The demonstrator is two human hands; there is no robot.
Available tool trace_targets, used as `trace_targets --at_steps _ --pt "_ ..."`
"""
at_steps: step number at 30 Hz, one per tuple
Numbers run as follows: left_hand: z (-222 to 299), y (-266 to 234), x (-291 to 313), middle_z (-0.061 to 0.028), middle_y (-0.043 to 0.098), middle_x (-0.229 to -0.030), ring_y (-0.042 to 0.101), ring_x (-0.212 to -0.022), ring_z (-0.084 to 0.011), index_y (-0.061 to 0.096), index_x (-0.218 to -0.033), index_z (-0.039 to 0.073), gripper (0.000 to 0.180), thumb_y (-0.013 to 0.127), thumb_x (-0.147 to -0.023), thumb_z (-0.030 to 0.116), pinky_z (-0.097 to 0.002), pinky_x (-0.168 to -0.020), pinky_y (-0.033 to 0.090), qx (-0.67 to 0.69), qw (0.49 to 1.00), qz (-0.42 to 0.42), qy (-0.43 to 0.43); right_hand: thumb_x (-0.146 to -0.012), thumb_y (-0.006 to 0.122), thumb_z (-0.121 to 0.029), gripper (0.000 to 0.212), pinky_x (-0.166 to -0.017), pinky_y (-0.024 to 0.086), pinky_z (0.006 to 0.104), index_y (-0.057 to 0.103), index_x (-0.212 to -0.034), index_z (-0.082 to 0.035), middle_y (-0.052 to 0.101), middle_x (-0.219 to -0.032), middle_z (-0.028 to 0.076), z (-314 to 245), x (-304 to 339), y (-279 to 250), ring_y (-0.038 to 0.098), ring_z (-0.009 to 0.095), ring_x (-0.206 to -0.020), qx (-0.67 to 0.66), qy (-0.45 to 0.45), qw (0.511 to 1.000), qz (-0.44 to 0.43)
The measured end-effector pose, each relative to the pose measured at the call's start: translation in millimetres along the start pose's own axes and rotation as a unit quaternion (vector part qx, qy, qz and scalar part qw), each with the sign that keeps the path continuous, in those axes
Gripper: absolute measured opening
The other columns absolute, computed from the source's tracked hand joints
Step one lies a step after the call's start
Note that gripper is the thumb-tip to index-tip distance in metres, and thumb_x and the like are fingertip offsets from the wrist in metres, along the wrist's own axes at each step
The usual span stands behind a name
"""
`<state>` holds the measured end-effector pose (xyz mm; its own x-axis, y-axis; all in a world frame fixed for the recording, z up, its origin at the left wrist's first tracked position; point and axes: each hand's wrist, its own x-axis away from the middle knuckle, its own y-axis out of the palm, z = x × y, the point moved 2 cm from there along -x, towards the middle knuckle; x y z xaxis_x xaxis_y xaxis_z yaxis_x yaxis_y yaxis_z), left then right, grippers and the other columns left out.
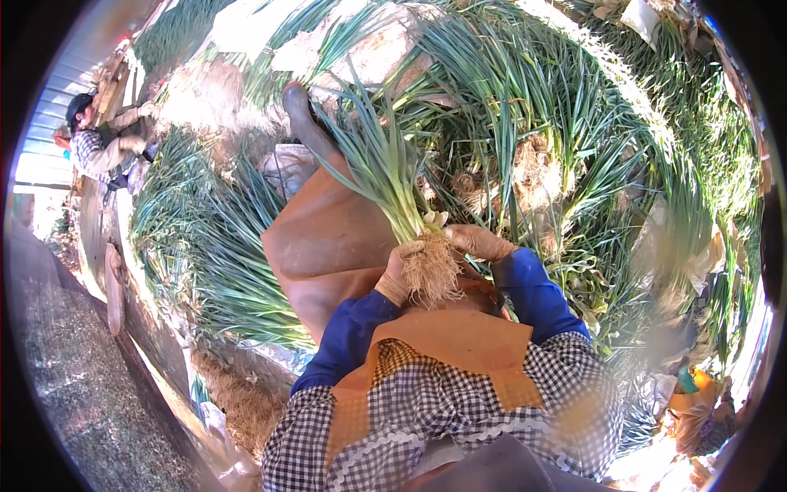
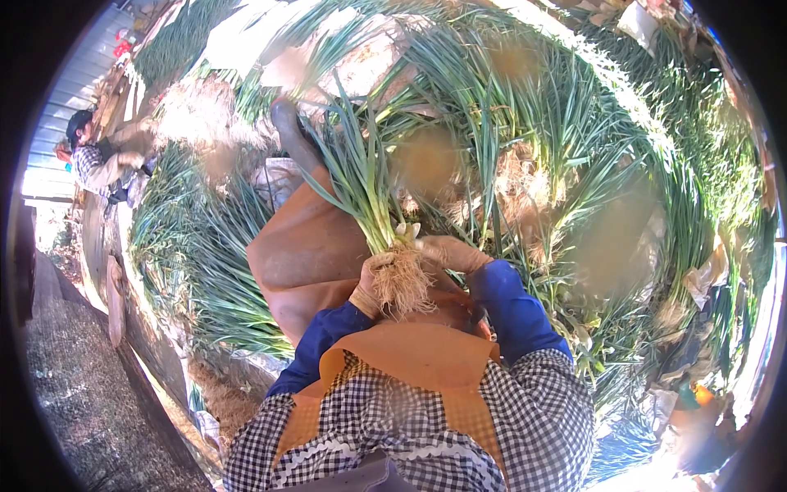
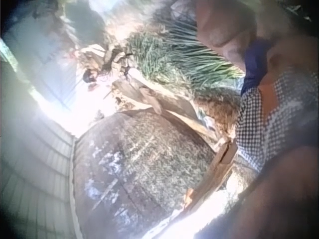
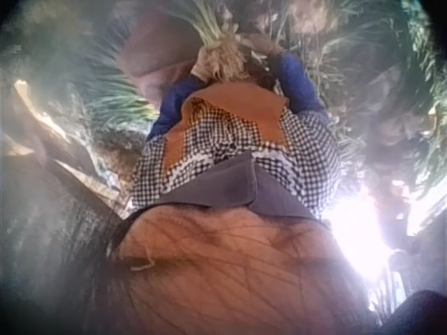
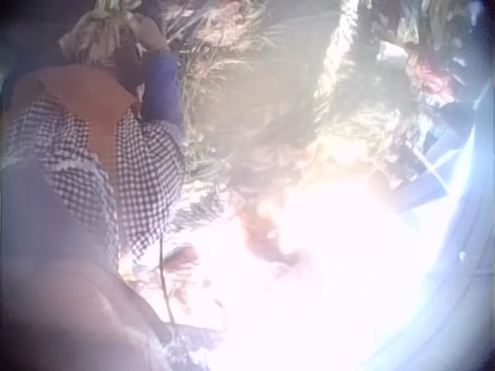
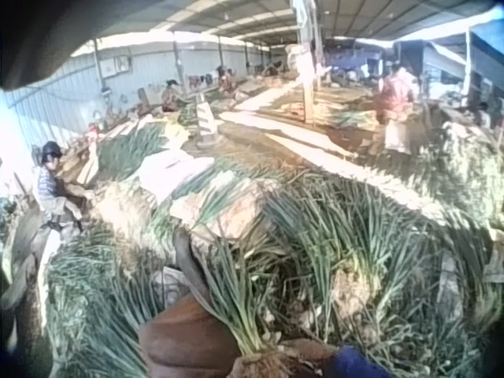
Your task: The person gathers handfuls of green plants from the ground, aligns them, and ties them into bundles with thin strips of material.
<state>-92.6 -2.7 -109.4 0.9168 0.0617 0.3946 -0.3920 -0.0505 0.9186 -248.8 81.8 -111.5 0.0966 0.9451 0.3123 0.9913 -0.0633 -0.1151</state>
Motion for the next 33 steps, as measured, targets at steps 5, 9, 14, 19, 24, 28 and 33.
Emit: trace_targets --at_steps 5,9,14,19,24,28,33 --pt "2.3 9.0 2.7 -0.02 0.055 -0.1 0.057 -0.089 -0.032 0.043 -0.114 -0.003 0.044 0.052 -0.073 0.01 -0.0457 -0.079 0.048 0.037 0.997 -0.073 0.012 -0.087 0.049 -0.035 0.036 -0.048 0.031 0.0222 0.052 -0.065 -0.007 0.046 -0.056 -0.003 -32.5 36.6 9.2 0.041 0.007 -0.052 -0.061 0.076 0.995 0.023" --pt "15.2 -1.1 6.0 -0.0189 0.051 -0.112 0.054 -0.097 -0.032 0.043 -0.117 0.0 0.048 0.054 -0.071 0.009 -0.0462 -0.085 0.046 0.022 0.997 -0.048 0.049 -0.085 0.051 -0.039 0.038 -0.055 0.038 0.0244 0.056 -0.069 -0.005 0.052 -0.062 0.002 -26.4 82.8 -12.3 0.048 0.011 -0.057 -0.109 0.122 0.983 -0.079" --pt "10.0 11.3 -1.5 -0.0185 0.042 -0.126 0.045 -0.111 -0.0285 0.035 -0.128 0.005 0.061 0.054 -0.07 0.007 -0.0401 -0.094 0.04 -0.061 0.993 -0.059 0.078 -0.077 0.056 -0.049 0.046 -0.077 0.045 0.0344 0.06 -0.098 -0.008 0.062 -0.092 0.013 -41.2 55.3 -38.0 0.058 0.029 -0.086 0.354 0.043 0.916 0.185" --pt "8.1 -0.8 -2.4 -0.0173 0.056 -0.103 0.058 -0.089 -0.0297 0.042 -0.118 -0.003 0.044 0.05 -0.075 0.006 -0.0426 -0.084 0.047 -0.013 1.0 0.013 0.008 -0.071 0.064 -0.049 0.044 -0.065 0.046 0.0332 0.061 -0.086 -0.008 0.061 -0.077 0.009 -74.6 -2.6 -10.5 0.058 0.022 -0.071 0.217 -0.034 0.965 0.141" --pt "4.3 -6.1 -4.5 -0.0181 0.058 -0.099 0.058 -0.088 -0.0298 0.046 -0.111 -0.006 0.038 0.05 -0.076 0.008 -0.0419 -0.082 0.048 -0.033 0.998 0.036 0.038 -0.082 0.055 -0.033 0.028 -0.057 0.043 0.034 0.059 -0.075 -0.006 0.053 -0.065 0.013 -52.0 -4.0 9.9 0.052 0.027 -0.061 0.216 -0.124 0.954 0.166" --pt "10.7 6.2 3.3 -0.02 0.058 -0.099 0.058 -0.087 -0.0296 0.047 -0.111 -0.005 0.041 0.052 -0.075 0.013 -0.0416 -0.081 0.048 -0.016 0.993 -0.02 0.116 -0.086 0.053 -0.017 0.019 -0.053 0.041 0.0281 0.059 -0.074 -0.003 0.056 -0.066 0.005 -26.1 51.0 -3.1 0.05 0.013 -0.056 0.09 -0.087 0.99 0.068" --pt "1.5 19.8 -5.5 -0.0162 0.053 -0.113 0.053 -0.099 -0.0294 0.049 -0.113 0.001 0.039 0.05 -0.075 0.003 -0.0429 -0.089 0.043 -0.013 0.996 -0.05 0.073 -0.087 0.053 -0.012 0.017 -0.053 0.041 0.0212 0.057 -0.073 -0.002 0.056 -0.068 0.0 -5.5 60.1 -8.9 0.05 0.007 -0.06 -0.257 0.035 0.945 0.199"
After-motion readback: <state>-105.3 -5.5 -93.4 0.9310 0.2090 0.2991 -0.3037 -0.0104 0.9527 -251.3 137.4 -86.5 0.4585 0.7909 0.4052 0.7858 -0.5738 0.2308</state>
